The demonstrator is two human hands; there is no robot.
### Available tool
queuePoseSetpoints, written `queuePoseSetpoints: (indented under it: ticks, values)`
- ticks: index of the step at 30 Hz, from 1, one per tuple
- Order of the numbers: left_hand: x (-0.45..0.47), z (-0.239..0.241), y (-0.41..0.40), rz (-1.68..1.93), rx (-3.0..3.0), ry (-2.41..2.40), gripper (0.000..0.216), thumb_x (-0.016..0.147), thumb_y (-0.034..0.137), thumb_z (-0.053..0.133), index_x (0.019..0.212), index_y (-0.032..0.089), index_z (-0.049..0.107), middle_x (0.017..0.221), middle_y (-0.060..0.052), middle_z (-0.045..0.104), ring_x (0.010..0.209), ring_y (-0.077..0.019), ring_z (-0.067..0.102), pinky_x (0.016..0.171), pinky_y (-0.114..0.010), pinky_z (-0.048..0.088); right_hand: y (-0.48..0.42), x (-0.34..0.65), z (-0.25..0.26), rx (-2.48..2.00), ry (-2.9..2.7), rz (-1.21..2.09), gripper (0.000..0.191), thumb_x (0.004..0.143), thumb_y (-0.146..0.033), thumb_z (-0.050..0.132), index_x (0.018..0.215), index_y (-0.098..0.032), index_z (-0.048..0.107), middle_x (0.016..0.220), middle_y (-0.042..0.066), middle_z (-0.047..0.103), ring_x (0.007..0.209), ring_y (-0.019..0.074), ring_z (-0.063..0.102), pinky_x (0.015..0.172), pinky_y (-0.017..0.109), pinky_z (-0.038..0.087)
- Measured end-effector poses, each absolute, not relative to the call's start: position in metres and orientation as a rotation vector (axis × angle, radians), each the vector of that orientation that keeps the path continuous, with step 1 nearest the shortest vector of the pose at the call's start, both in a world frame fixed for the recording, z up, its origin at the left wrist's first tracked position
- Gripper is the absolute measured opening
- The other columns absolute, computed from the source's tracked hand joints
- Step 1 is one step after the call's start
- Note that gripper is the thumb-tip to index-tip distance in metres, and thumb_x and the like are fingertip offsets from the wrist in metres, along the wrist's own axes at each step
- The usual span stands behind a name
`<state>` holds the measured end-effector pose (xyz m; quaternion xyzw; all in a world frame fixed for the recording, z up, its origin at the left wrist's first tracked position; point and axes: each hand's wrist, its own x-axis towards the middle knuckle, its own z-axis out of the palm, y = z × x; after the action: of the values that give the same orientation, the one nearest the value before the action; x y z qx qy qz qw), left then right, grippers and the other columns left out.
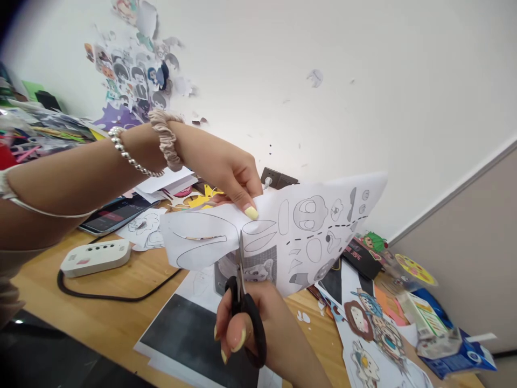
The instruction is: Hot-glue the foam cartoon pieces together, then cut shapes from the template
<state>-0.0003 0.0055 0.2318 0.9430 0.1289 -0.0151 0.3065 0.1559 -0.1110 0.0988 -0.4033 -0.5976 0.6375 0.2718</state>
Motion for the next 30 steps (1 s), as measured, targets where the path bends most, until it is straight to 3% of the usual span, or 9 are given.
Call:
queuePoseSetpoints:
  ticks: [11,18,30]
  values:
    - [0.001,0.230,0.006,-0.033,2.465,0.309,0.027,0.079,0.024,0.051,0.055,0.013,0.053,0.044,0.005,0.040,0.041,-0.0043,0.038,0.039,-0.016,0.034,-0.115,0.155,0.110,-1.185,-1.617,1.721,0.069,0.035,-0.076,0.058,0.061,-0.012,0.054,0.046,0.001,0.051,0.036,0.0048,0.033,0.033,0.019,0.020]
    - [0.003,0.231,0.011,-0.095,2.441,0.263,0.031,0.077,0.037,0.052,0.062,0.010,0.056,0.047,0.004,0.045,0.044,-0.0041,0.043,0.042,-0.016,0.037,-0.115,0.153,0.108,-1.138,-1.567,1.767,0.067,0.038,-0.074,0.060,0.061,-0.011,0.054,0.047,0.000,0.051,0.039,0.0061,0.039,0.037,0.018,0.024]
    - [0.002,0.231,0.013,-0.111,2.410,0.268,0.027,0.077,0.035,0.052,0.065,0.010,0.057,0.050,0.004,0.046,0.044,-0.0036,0.043,0.042,-0.014,0.038,-0.114,0.154,0.106,-1.105,-1.505,1.809,0.068,0.034,-0.073,0.062,0.061,-0.011,0.053,0.047,0.001,0.051,0.040,0.0061,0.041,0.037,0.017,0.023]
